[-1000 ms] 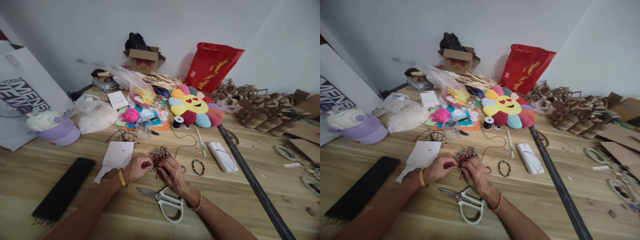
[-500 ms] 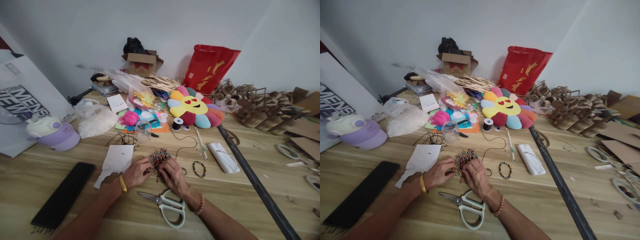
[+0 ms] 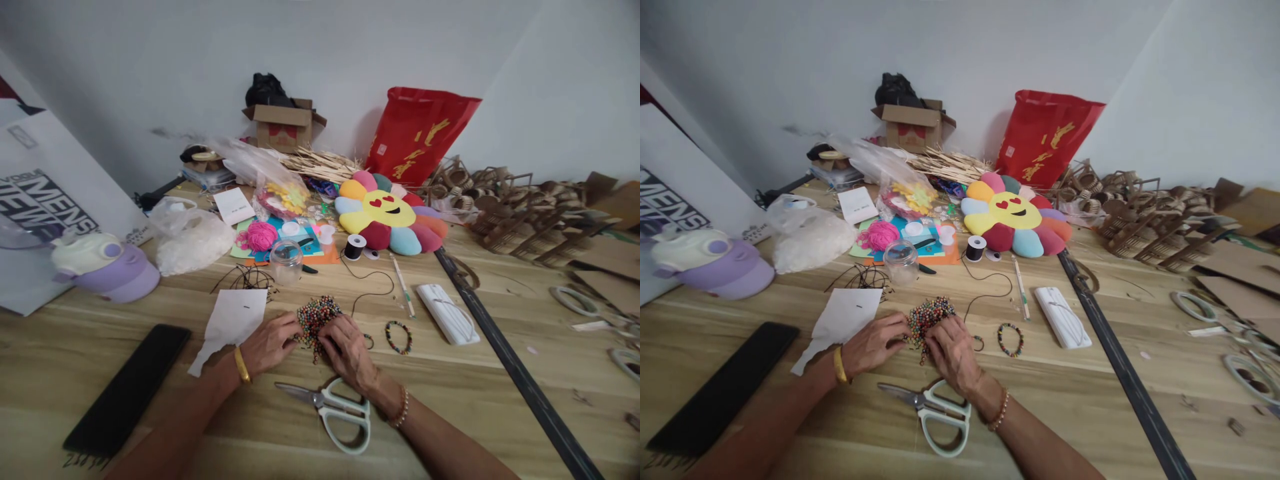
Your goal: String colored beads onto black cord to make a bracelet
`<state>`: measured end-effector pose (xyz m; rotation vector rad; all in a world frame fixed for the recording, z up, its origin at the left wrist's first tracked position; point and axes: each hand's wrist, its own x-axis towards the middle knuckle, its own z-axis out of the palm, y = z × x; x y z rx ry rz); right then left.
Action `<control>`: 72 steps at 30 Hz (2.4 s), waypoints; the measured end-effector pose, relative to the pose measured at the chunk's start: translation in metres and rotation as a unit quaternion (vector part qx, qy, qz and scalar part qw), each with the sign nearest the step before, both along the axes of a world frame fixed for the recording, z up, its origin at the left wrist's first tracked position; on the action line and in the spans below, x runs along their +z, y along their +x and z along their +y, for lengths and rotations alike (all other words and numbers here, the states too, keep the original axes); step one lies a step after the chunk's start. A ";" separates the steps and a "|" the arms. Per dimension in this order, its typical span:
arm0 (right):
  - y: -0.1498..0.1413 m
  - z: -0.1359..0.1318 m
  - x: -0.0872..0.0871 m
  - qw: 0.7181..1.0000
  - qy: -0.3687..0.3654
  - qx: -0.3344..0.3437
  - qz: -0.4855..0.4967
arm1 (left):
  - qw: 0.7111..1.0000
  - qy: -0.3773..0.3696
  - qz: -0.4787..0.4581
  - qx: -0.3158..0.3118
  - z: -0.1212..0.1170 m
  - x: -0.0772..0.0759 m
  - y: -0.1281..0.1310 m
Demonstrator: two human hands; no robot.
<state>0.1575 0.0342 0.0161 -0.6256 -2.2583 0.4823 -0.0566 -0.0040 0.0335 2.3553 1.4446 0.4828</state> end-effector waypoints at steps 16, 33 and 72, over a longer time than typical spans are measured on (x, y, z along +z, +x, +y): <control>0.000 0.000 -0.004 1.000 -0.005 -0.011 -0.002 | 0.994 -0.029 0.074 0.069 -0.001 0.014 0.001; 0.002 0.005 -0.005 0.991 -0.059 -0.060 0.100 | 0.995 -0.034 0.077 0.053 -0.001 0.008 0.004; 0.004 0.004 -0.008 0.975 -0.147 -0.065 0.152 | 0.998 -0.040 0.014 0.053 0.001 0.009 -0.001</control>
